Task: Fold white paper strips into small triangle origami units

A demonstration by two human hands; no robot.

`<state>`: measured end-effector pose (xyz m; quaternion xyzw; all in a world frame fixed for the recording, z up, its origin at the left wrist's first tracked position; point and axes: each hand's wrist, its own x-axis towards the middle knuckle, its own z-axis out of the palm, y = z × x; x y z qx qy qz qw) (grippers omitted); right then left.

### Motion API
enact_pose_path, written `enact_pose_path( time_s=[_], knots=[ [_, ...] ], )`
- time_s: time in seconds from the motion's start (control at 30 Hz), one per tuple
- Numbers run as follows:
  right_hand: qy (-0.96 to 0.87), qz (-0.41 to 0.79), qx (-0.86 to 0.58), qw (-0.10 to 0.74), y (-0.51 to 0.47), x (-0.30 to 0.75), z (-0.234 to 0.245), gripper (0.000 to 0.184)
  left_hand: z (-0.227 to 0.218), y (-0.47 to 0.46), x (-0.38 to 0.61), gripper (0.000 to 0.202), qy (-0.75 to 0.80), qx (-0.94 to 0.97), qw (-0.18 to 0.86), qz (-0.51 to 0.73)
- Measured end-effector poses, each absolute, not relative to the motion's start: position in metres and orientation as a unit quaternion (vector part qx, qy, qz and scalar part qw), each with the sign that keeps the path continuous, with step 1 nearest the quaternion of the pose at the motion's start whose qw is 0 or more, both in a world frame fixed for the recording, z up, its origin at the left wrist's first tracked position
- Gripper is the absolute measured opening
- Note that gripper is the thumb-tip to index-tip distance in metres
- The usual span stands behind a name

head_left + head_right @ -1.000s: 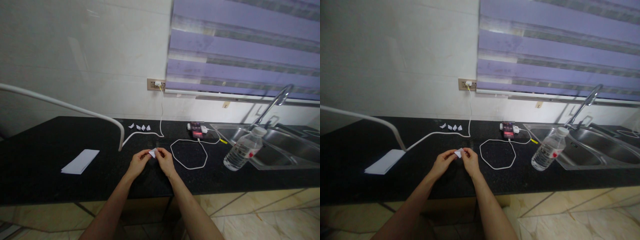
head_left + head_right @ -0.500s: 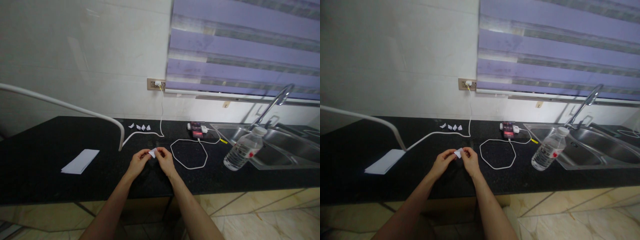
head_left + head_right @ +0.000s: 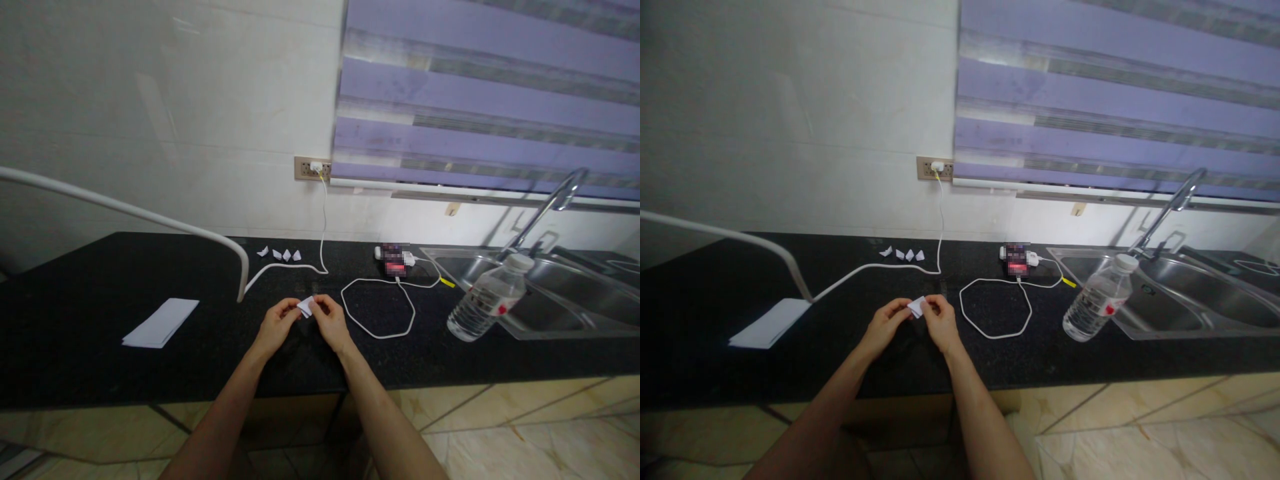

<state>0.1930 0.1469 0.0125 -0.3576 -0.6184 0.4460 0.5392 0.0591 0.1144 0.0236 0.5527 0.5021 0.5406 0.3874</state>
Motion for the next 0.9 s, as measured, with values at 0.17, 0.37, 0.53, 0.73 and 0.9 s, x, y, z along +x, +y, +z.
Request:
enact_pose_path(
  time_s=[0.17,0.37,0.53,0.73,0.9],
  knots=[
    [-0.615,0.459,-0.363,0.528,0.1456,0.1927,0.0138,0.015,0.0220,0.1152,0.0591,0.016,0.507,0.562,0.371,0.538],
    [-0.614,0.481,-0.364,0.510,0.1443,0.1929,0.0165,0.012,0.0164,0.1170,0.0613,0.018,0.499,0.579,0.342,0.547],
    [-0.634,0.468,-0.350,0.506,0.1426,0.1916,0.0150,0.011,0.0157,0.1186,0.0586,0.014,0.515,0.583,0.288,0.558],
    [-0.696,0.335,-0.328,0.544,0.1399,0.1906,0.0157,0.012,0.0177,0.1184,0.0563,0.015,0.538,0.580,0.227,0.568],
    [-0.702,0.304,-0.328,0.554,0.1409,0.1916,0.0162,0.018,0.0192,0.1163,0.0583,0.023,0.548,0.554,0.272,0.565]
  ],
)
